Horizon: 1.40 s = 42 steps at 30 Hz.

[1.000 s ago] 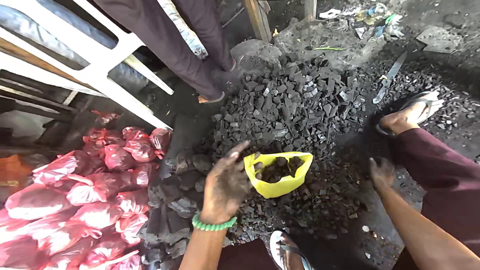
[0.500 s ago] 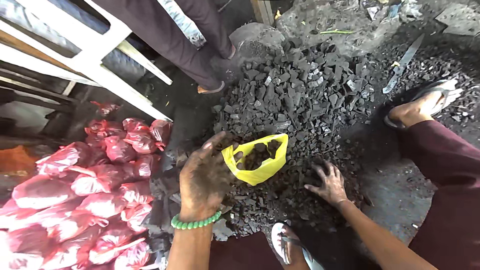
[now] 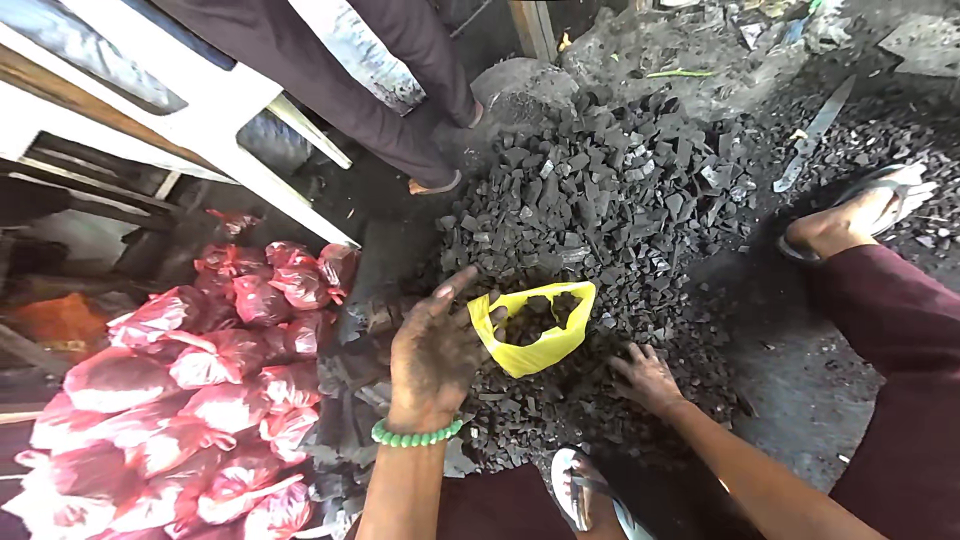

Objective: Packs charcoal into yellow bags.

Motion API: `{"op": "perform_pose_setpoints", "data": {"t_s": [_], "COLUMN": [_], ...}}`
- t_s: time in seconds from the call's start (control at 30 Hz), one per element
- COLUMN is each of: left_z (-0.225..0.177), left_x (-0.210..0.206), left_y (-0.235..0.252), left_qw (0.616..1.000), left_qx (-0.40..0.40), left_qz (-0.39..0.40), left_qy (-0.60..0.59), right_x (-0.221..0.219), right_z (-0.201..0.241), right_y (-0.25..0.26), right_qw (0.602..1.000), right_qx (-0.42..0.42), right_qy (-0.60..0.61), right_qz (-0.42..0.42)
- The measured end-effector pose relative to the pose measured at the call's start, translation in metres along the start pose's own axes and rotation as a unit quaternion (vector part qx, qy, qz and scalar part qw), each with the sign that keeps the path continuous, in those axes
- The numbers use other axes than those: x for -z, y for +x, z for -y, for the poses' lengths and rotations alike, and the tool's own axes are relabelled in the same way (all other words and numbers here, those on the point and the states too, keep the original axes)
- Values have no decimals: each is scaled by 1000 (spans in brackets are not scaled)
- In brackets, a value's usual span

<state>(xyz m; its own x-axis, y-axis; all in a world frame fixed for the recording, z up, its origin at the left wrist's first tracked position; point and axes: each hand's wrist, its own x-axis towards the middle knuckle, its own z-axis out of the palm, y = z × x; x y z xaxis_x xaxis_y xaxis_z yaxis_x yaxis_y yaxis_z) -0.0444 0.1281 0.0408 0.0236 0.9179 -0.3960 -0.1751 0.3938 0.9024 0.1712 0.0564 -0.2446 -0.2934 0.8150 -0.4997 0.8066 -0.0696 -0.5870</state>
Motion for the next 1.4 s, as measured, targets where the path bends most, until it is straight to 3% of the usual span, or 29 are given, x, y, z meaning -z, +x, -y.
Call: {"op": "perform_pose_setpoints", "data": {"t_s": [0.1,0.17,0.23,0.33,0.43,0.5,0.57,0.6,0.67,0.7,0.73,0.83,0.93,1.0,1.1,1.23,1.4], "left_z": [3,5,7,11,16,17,18,19,26,33,41,56,55,55,60,63,58], "left_x": [0,-2,-3,-6,-15,-20,-26,-29,-34,-36,-36,-33,-35,-37,-37,-36,-32], "left_y": [-1,-1,-2,-2,-5,-8,-10,-10,-10,-9,-5,3,8,13,17,14,12], "left_qw": [999,998,996,987,978,972,968,969,967,962,955,935,894,830,731,640,587], "left_qx": [-2,-2,5,15,19,27,37,42,52,59,69,83,55,40,52,98,141], "left_qz": [31,46,69,115,160,192,211,209,192,186,194,222,216,192,185,168,174], "left_qy": [28,35,59,108,134,130,127,127,163,190,213,264,389,522,654,743,778], "right_x": [15,28,36,49,79,94,98,98,96,95,94,97,114,122,125,123,147], "right_z": [-11,-17,-25,-26,2,26,49,60,78,85,91,96,85,76,73,53,46], "right_y": [10,12,8,-2,-21,-31,-29,-27,-20,-16,-15,-22,-44,-62,-87,-102,-114], "right_qw": [996,976,918,787,688,671,714,770,921,975,996,997,984,975,966,961,924], "right_qx": [-50,-67,-39,25,81,141,192,193,131,80,37,25,116,127,64,52,199], "right_qy": [79,207,388,608,712,723,668,600,344,184,74,-22,40,45,-119,-249,-319], "right_qz": [-4,-31,-71,-107,-112,-85,-83,-103,-128,-96,-41,70,126,176,222,104,-70]}}
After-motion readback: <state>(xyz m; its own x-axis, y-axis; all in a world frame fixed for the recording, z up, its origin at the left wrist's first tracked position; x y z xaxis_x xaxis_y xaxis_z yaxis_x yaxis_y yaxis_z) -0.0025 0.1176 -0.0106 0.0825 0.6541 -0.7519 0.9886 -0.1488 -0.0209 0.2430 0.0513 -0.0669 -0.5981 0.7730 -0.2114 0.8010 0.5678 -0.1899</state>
